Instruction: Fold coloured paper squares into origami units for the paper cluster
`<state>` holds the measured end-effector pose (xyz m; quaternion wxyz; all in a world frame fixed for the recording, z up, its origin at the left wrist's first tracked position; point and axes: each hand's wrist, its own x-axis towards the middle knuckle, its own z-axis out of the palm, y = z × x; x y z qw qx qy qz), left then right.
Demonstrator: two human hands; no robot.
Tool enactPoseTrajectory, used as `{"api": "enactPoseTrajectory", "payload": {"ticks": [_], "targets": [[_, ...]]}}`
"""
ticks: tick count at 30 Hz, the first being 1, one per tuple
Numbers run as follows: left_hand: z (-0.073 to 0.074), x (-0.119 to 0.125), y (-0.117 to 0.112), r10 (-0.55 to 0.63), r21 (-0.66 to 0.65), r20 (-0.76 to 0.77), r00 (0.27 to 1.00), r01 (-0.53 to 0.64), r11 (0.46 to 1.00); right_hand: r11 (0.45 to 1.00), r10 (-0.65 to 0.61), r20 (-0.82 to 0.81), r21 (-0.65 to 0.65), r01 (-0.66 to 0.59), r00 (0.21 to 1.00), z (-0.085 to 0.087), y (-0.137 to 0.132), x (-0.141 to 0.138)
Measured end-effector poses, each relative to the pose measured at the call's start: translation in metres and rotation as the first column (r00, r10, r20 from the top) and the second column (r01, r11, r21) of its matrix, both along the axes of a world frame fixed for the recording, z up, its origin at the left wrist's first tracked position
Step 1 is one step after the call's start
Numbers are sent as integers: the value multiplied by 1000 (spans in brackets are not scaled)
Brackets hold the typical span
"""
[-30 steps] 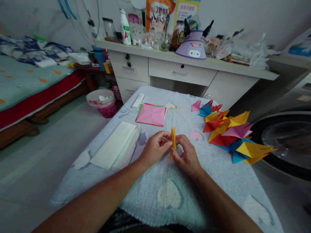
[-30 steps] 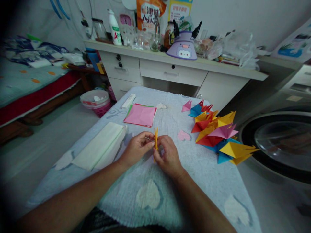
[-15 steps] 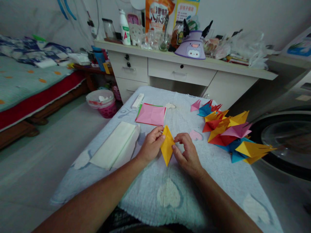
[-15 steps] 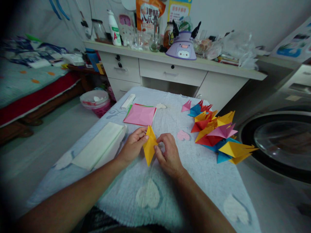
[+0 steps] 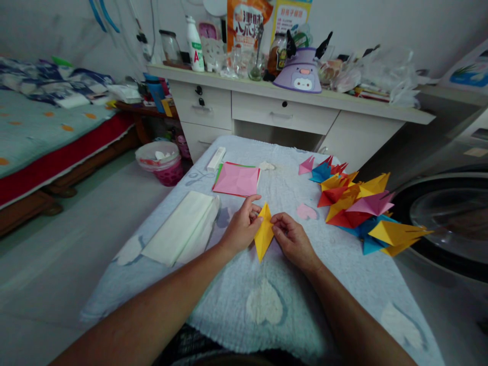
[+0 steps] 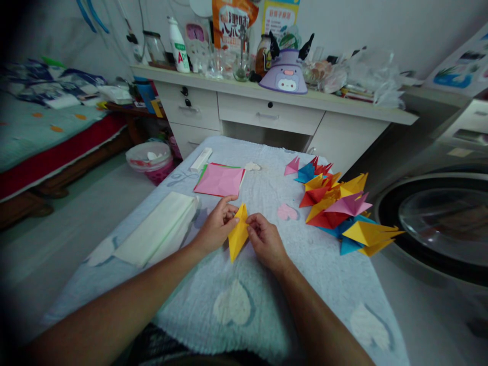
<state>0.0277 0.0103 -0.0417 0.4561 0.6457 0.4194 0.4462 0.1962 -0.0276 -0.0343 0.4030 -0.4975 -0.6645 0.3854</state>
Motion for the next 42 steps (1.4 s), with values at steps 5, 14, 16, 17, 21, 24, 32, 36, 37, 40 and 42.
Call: {"api": "enactPoseTrajectory", "payload": {"ticks": [5, 14, 16, 17, 21, 24, 32, 36, 37, 40, 42], "targets": [[-1, 0, 1, 41, 91, -278, 960, -17, 996, 992, -23, 312, 125, -17, 950, 2, 1, 3], [4, -9, 2, 70, 308, -561, 825, 129, 943, 982, -1, 544, 158, -101, 839, 6, 1, 10], [6, -10, 3, 8, 283, -594, 805, 200, 938, 983, 44, 536, 128, -133, 843, 9, 0, 11], [6, -11, 3, -18, 270, -605, 796, 226, 936, 982, 66, 536, 115, -150, 841, 10, -1, 12], [7, -13, 4, -70, 234, -622, 780, 270, 934, 978, 92, 549, 105, -178, 831, 13, -1, 14], [9, -17, 4, -106, 216, -617, 780, 298, 930, 978, 93, 536, 108, -177, 839, 13, 1, 15], [13, -22, 0, -95, 235, -659, 746, 324, 916, 988, 17, 493, 126, -91, 870, 5, 6, 15], [11, -18, 0, -24, 259, -668, 744, 263, 929, 988, -60, 504, 153, -21, 862, 2, 8, 11], [10, -17, 0, -8, 263, -669, 743, 247, 933, 987, -82, 511, 160, -1, 856, 1, 8, 9], [9, -17, 0, 44, 268, -684, 728, 195, 943, 983, -141, 547, 178, 50, 825, -2, 10, 5], [8, -17, -1, 76, 271, -698, 712, 164, 949, 978, -181, 577, 190, 85, 796, -4, 10, 3]]}}
